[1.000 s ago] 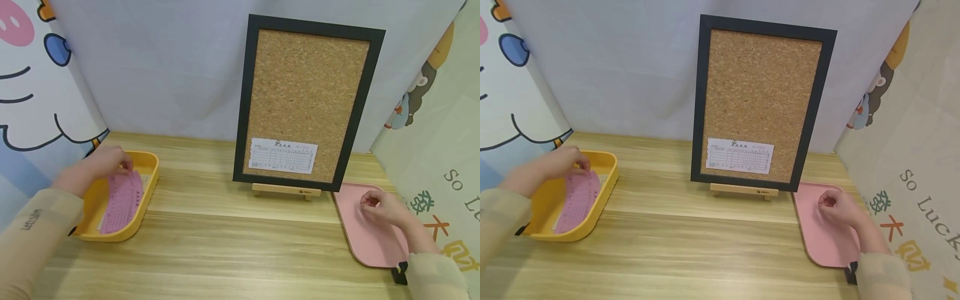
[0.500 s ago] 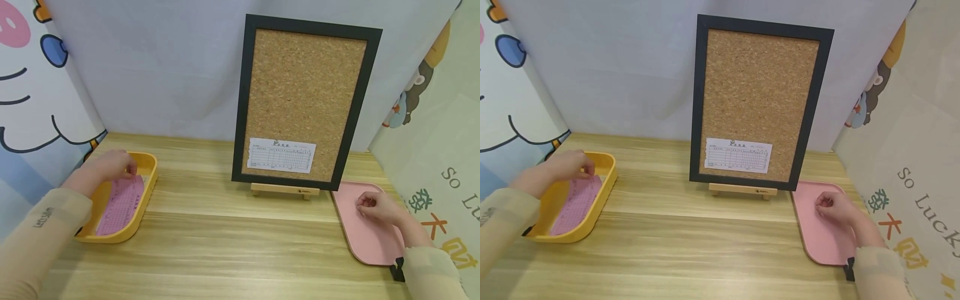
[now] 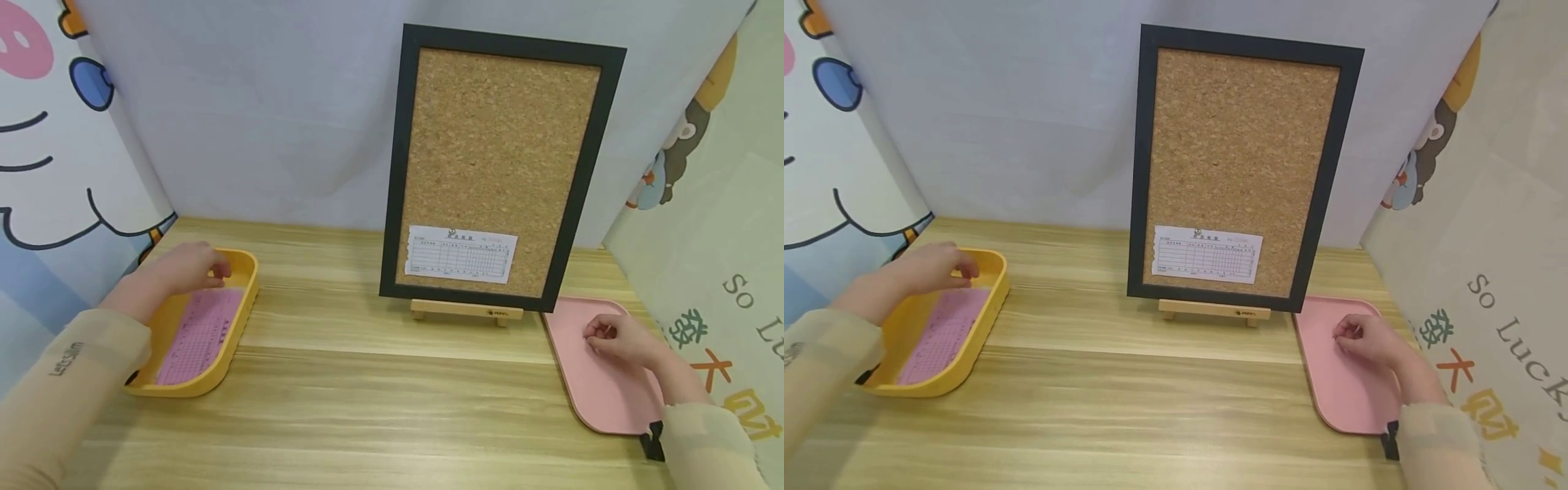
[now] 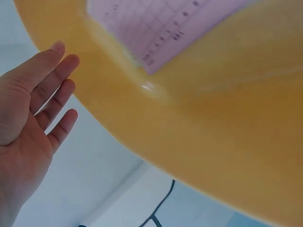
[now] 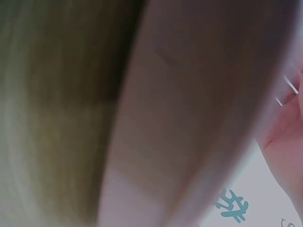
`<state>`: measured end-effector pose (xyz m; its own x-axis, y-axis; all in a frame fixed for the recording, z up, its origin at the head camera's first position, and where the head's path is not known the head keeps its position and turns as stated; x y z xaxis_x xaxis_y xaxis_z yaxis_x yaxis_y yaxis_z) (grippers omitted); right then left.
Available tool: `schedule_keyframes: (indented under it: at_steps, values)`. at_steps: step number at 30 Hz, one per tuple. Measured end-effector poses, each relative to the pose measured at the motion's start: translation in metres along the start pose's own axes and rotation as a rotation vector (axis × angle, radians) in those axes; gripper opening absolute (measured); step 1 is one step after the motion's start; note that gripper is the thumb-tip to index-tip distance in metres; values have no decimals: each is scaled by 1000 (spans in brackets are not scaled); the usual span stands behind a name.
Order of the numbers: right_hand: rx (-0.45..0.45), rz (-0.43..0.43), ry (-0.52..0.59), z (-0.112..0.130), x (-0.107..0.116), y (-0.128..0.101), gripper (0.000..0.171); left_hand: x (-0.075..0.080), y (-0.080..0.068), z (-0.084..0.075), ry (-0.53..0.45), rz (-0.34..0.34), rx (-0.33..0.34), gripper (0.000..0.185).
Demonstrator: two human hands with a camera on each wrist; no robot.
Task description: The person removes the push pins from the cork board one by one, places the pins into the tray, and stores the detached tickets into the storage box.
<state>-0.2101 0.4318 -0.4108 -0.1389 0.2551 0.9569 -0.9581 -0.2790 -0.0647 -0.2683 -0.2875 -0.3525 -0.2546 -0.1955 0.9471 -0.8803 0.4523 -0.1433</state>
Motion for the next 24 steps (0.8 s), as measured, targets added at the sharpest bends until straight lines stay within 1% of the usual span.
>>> schedule_keyframes:
  at_steps: [3, 8, 10, 13, 16, 18, 20, 24]
  values:
    - [10, -23, -10, 0, 1, -1, 7, 3, 1, -7, 5, -29, -18, 14]
    - [18, -97, -60, 3, 8, -4, 7, 8, 1, -17, 6, -75, -24, 16]
    - [37, -121, -69, 7, 13, -4, 8, 10, 0, -21, -9, -79, -10, 18]
    - [58, -119, -56, 14, 21, -5, 7, 12, -2, -28, -26, -89, 15, 24]
    - [59, -126, -57, 22, 31, -6, 7, 15, -3, -38, -23, -108, 25, 28]
    - [55, -141, -78, 27, 37, -7, 7, 16, -4, -44, -16, -135, 23, 30]
    - [64, -178, -103, 33, 43, -7, 7, 18, -4, -50, -2, -168, 14, 31]
    - [90, -245, -128, 44, 55, -7, 6, 23, -7, -63, 10, -256, -8, 31]
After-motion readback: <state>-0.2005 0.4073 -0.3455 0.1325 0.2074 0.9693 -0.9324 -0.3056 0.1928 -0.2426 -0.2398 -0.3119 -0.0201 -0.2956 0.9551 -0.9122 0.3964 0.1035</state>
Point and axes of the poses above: each hand's wrist, its own y-axis towards the middle knuckle, its own x-axis out of the back of the hand, z = x × y, the point moved 1 cm from there along y, towards the middle knuckle, and after that the axes turned 11 degrees about -y, right-handed, at the moved point
